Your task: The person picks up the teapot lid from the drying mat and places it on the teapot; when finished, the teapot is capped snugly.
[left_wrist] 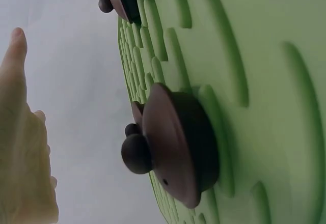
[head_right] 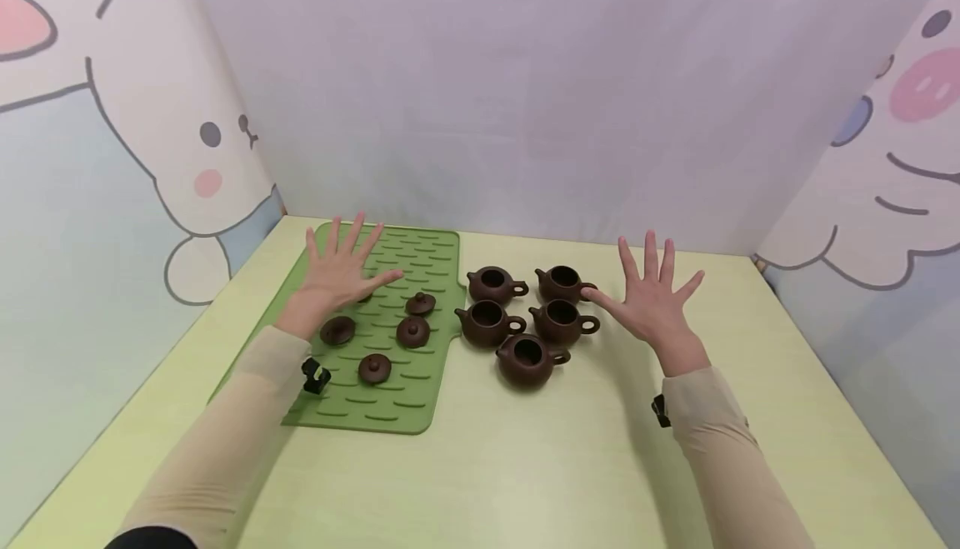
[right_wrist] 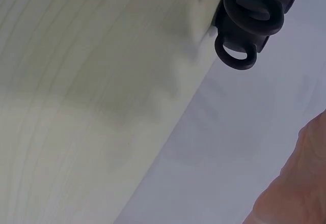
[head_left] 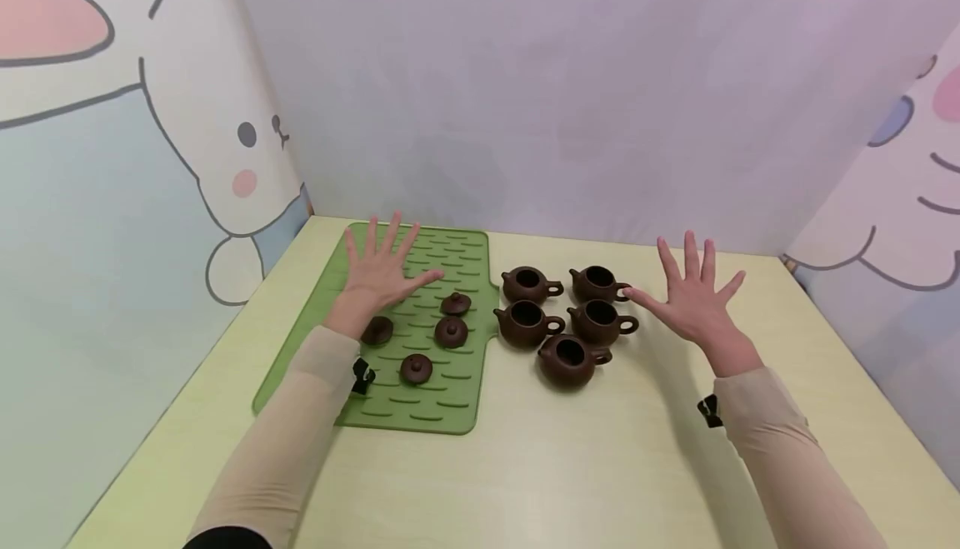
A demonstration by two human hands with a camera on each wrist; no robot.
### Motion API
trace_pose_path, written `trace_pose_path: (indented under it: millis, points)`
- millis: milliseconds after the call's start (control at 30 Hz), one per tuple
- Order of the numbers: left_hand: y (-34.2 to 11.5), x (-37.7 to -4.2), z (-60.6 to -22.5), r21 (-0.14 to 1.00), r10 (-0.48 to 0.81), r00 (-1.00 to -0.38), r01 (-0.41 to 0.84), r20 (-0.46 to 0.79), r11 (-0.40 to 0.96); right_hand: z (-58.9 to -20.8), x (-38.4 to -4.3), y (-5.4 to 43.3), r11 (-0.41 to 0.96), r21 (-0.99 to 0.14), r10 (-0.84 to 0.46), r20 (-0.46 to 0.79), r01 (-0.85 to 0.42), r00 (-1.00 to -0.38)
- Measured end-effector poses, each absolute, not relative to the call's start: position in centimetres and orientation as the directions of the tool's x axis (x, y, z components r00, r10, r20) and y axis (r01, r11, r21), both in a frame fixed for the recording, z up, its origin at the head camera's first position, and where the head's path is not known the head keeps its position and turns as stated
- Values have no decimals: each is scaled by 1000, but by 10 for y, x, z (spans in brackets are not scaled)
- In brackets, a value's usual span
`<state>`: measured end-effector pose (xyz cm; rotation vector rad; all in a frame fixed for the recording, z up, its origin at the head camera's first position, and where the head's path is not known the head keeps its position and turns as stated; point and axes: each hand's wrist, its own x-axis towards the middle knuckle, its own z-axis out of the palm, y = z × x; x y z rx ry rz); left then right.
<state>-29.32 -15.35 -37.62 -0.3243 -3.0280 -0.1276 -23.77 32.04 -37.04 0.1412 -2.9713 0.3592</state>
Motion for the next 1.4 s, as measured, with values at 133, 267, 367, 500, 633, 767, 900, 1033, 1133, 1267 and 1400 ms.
trace_pose_path:
  millis: [133, 267, 367, 500, 633, 767, 900, 1033, 1133, 1267, 1400]
  points:
    - [-155, -292, -375, 87, 210, -972, 219, 103, 972, -370, -236, 321, 966, -235, -75, 151, -110, -986]
    - [-155, -290, -374, 81, 217, -970, 226, 107, 971, -369, -234, 321, 964, -242, -75, 145, -109, -987]
    - [-156, -288, -374, 79, 224, -968, 234, 117, 969, -370, -233, 321, 964, -245, -75, 141, -108, -987]
    - [-158, -286, -375, 88, 228, -965, 240, 128, 967, -371, -232, 322, 961, -253, -76, 139, -109, -987]
    - [-160, -283, -376, 84, 238, -962, 250, 133, 964, -373, -230, 323, 958, -264, -79, 142, -115, -987]
    - [-161, -280, -378, 84, 251, -958, 264, 138, 961, -375, -228, 323, 955, -273, -81, 142, -117, -987]
    - [-161, -278, -379, 94, 262, -954, 277, 142, 956, -377, -226, 323, 951, -286, -81, 142, -119, -987]
    - [-162, -275, -380, 95, 273, -952, 287, 137, 953, -380, -225, 323, 950, -289, -83, 137, -120, -987]
    - [-164, -274, -382, 84, 283, -950, 295, 129, 952, -381, -224, 323, 948, -295, -83, 131, -119, -988]
    - [-165, -272, -384, 83, 305, -944, 316, 123, 945, -383, -223, 322, 941, -316, -82, 129, -120, -988]
    - [-167, -268, -383, 98, 335, -936, 346, 113, 933, -384, -222, 320, 935, -330, -88, 132, -127, -987]
